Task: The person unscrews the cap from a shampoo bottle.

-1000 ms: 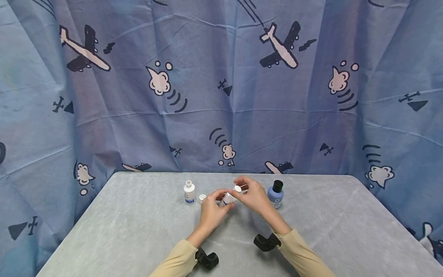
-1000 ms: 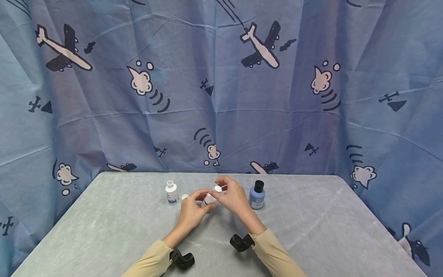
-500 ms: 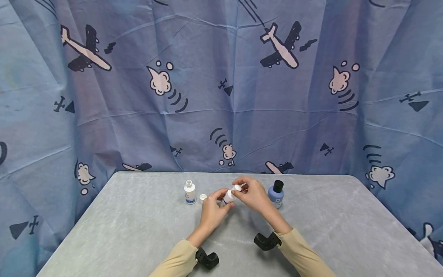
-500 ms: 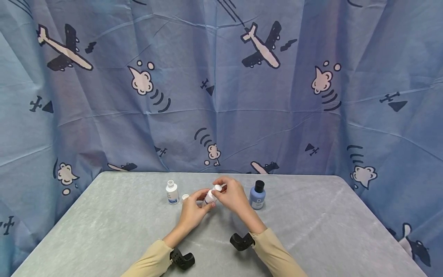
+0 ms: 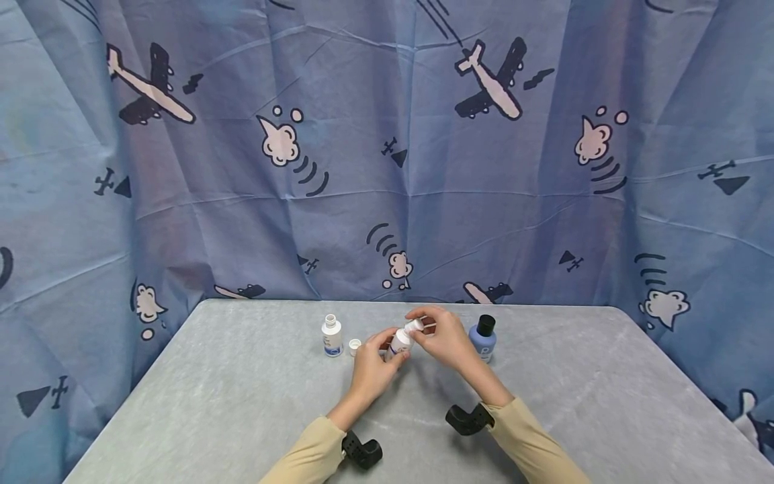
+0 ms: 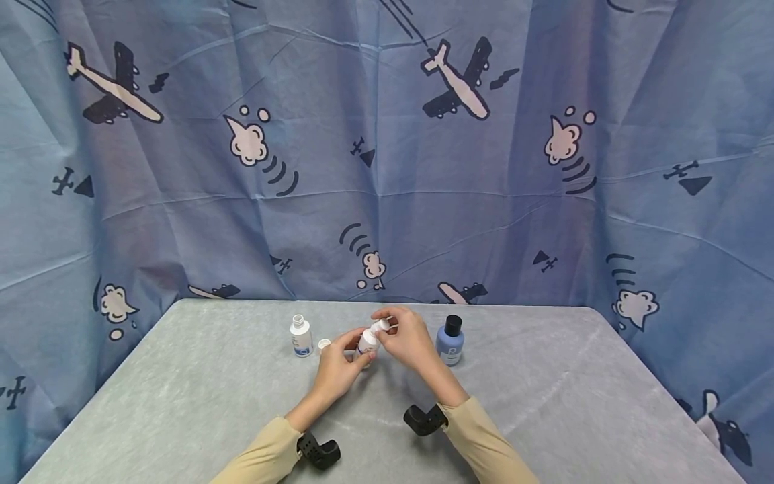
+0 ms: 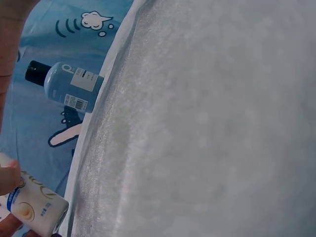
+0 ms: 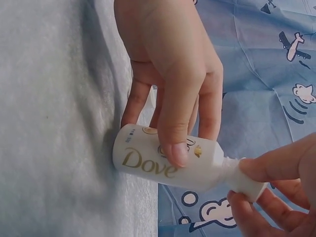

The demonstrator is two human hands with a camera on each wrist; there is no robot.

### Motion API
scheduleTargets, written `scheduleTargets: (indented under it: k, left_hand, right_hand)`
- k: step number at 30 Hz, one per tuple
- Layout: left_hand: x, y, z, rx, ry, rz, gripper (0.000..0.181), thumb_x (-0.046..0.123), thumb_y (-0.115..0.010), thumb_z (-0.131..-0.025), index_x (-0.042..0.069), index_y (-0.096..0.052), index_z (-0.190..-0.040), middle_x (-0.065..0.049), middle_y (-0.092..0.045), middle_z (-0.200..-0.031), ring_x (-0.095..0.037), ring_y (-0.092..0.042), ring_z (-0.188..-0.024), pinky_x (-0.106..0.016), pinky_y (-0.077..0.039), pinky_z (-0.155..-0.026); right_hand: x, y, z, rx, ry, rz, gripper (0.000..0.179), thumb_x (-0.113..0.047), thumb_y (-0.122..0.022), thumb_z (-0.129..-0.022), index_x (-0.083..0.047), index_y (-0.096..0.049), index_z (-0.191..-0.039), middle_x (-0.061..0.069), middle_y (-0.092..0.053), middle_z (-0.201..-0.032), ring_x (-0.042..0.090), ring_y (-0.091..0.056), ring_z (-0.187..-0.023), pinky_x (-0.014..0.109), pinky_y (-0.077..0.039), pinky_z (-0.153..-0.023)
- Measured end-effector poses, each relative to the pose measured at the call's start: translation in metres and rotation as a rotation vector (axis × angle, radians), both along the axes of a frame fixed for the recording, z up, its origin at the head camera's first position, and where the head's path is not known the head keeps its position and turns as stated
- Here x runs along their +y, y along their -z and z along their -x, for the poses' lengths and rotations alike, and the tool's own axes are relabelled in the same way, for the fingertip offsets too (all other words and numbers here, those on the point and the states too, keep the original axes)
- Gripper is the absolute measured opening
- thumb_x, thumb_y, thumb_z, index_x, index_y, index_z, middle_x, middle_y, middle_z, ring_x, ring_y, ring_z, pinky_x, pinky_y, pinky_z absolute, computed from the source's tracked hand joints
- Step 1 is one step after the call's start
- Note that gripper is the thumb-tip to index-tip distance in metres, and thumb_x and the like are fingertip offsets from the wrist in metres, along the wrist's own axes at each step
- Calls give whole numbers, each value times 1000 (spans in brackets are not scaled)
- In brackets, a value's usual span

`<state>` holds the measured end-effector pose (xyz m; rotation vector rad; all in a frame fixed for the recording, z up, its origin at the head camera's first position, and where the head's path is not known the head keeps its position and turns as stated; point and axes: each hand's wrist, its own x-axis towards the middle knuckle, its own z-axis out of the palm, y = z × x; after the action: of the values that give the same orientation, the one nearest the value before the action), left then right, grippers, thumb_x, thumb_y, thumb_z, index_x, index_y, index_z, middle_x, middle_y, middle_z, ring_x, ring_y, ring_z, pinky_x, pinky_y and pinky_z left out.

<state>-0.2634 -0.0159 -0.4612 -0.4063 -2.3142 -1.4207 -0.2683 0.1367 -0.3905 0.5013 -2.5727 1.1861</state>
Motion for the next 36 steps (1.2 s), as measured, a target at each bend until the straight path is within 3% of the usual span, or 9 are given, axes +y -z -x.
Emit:
scheduleTargets:
  k: [14,20,26,36]
  left_hand:
    - [0,-3,2,-14,-9,-9,41,16,-79,-76,9,-68,-115,-11,-71,-105,-22,-69,-89,-29,-52,-72]
    - [-1,-3,3,-33,-7,-30,41,16,-79,-76,8,-67,-115,-12,-71,-105,-22,-69,-87,-25,-51,-68]
    - [-2,-1,5,-39,-2,-58,40,15,-79,-76,8,-68,-114,-11,-72,-103,-21,-69,-85,-29,-54,-66]
    - [0,-2,8,-64,-57,-52,41,15,-81,-74,9,-67,-113,-6,-73,-96,-18,-68,-84,-20,-50,-66]
  right_hand:
    - [6,-2,4,25,-19,-13,27,-2,-76,-78,-6,-69,-104,11,-70,-102,24,-65,-87,43,-57,-77]
    - [7,0,5,24,-15,-11,27,-1,-76,-77,-6,-69,-103,10,-69,-100,24,-66,-86,37,-58,-76]
    - [7,1,6,9,0,-9,28,1,-77,-76,-6,-69,-102,9,-68,-97,20,-66,-84,32,-58,-77]
    - [8,4,7,-11,20,-8,32,1,-77,-75,-5,-71,-105,11,-65,-96,19,-66,-83,30,-58,-75]
